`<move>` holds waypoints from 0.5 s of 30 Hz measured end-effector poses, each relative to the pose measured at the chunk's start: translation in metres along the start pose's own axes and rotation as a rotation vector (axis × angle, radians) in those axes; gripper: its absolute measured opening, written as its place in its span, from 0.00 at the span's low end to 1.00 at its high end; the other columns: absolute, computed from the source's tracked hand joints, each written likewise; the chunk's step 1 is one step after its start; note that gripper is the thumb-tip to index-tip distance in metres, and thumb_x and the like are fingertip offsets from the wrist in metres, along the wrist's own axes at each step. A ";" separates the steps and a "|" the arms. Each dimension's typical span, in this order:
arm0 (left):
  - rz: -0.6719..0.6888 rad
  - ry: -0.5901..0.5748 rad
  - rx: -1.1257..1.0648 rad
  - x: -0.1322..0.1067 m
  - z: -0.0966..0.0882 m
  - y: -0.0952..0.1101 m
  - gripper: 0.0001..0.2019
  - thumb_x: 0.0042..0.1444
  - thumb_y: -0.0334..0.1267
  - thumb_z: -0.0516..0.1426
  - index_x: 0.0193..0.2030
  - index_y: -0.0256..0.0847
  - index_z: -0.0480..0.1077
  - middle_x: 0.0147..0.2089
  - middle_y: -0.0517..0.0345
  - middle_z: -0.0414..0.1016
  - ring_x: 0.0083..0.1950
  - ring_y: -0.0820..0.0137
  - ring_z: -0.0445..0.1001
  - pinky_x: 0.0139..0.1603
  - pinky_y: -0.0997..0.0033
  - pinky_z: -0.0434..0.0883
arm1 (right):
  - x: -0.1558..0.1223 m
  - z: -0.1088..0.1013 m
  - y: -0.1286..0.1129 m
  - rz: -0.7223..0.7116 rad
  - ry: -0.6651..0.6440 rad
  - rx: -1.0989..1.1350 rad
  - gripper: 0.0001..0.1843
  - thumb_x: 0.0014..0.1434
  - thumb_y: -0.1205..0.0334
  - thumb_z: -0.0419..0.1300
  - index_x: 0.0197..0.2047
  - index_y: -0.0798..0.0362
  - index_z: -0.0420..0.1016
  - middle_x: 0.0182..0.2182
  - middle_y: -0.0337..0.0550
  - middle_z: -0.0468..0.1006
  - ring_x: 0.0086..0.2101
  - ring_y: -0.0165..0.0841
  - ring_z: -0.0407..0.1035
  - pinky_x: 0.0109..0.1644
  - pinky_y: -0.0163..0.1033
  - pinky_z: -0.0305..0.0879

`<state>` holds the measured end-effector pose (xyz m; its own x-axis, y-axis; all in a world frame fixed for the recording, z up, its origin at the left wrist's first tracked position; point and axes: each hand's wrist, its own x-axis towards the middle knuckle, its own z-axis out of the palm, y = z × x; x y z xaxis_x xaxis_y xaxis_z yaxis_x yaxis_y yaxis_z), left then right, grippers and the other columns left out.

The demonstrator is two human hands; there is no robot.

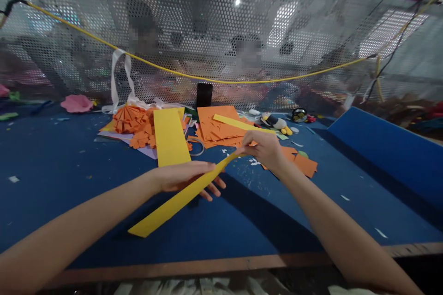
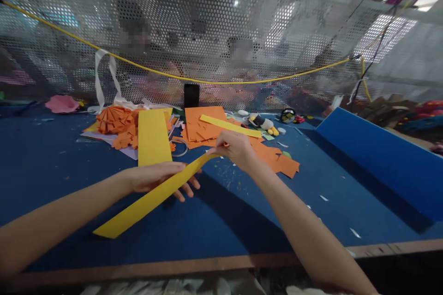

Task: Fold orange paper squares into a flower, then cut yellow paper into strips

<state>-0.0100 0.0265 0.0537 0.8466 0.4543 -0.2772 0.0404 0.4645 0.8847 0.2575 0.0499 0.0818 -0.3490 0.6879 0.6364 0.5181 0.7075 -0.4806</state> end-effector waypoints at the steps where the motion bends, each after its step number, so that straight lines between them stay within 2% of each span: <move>1: 0.008 0.024 -0.030 0.007 0.004 -0.001 0.24 0.57 0.53 0.64 0.53 0.37 0.75 0.46 0.47 0.79 0.43 0.63 0.79 0.44 0.64 0.77 | 0.004 0.002 -0.001 0.005 0.037 0.009 0.25 0.53 0.38 0.69 0.22 0.49 0.69 0.20 0.39 0.73 0.23 0.31 0.65 0.29 0.38 0.60; 2: 0.015 0.046 -0.068 0.012 0.006 -0.001 0.22 0.58 0.51 0.63 0.51 0.36 0.75 0.42 0.49 0.79 0.39 0.65 0.79 0.39 0.67 0.77 | 0.006 0.004 -0.001 0.036 0.083 0.033 0.23 0.52 0.40 0.70 0.25 0.49 0.71 0.22 0.40 0.74 0.24 0.32 0.66 0.30 0.38 0.62; 4: 0.037 0.072 -0.151 0.019 0.008 -0.001 0.19 0.59 0.47 0.61 0.48 0.33 0.76 0.37 0.51 0.78 0.35 0.68 0.77 0.33 0.72 0.76 | 0.008 0.010 -0.001 0.208 0.169 0.175 0.20 0.51 0.43 0.72 0.34 0.49 0.75 0.32 0.43 0.78 0.31 0.34 0.70 0.36 0.40 0.67; 5: 0.051 0.084 -0.196 0.022 0.009 -0.001 0.18 0.60 0.46 0.60 0.48 0.33 0.76 0.37 0.51 0.78 0.35 0.69 0.78 0.32 0.73 0.76 | 0.008 0.013 -0.002 0.322 0.196 0.276 0.21 0.51 0.43 0.72 0.39 0.49 0.75 0.37 0.44 0.79 0.34 0.35 0.72 0.39 0.41 0.69; 7: 0.094 0.136 -0.271 0.026 0.011 -0.002 0.16 0.62 0.44 0.58 0.49 0.33 0.76 0.42 0.47 0.80 0.39 0.67 0.79 0.38 0.70 0.78 | 0.006 0.021 -0.002 0.522 0.180 0.458 0.24 0.52 0.44 0.70 0.47 0.49 0.75 0.45 0.47 0.79 0.39 0.37 0.74 0.41 0.42 0.72; 10: 0.169 0.278 -0.357 0.035 0.014 -0.003 0.12 0.61 0.40 0.60 0.48 0.35 0.76 0.48 0.44 0.80 0.46 0.63 0.80 0.50 0.62 0.79 | 0.004 0.028 -0.002 0.644 0.102 0.566 0.21 0.54 0.46 0.69 0.45 0.50 0.78 0.43 0.48 0.81 0.39 0.37 0.76 0.43 0.43 0.74; 12: 0.201 0.352 -0.382 0.041 0.015 -0.004 0.11 0.60 0.39 0.61 0.47 0.36 0.76 0.48 0.44 0.81 0.47 0.62 0.81 0.53 0.60 0.78 | 0.005 0.030 0.001 0.690 0.093 0.618 0.19 0.53 0.47 0.70 0.44 0.50 0.79 0.40 0.45 0.82 0.37 0.35 0.77 0.45 0.44 0.75; 15: 0.233 0.393 -0.376 0.049 0.015 -0.004 0.11 0.59 0.39 0.63 0.47 0.38 0.75 0.49 0.44 0.81 0.49 0.62 0.81 0.54 0.59 0.78 | 0.013 0.032 0.008 0.734 0.098 0.670 0.19 0.50 0.49 0.72 0.42 0.49 0.79 0.37 0.43 0.82 0.37 0.34 0.77 0.45 0.42 0.75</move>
<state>0.0390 0.0353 0.0428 0.5474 0.7911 -0.2729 -0.3746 0.5232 0.7655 0.2321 0.0693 0.0672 -0.0371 0.9963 0.0779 0.0216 0.0788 -0.9967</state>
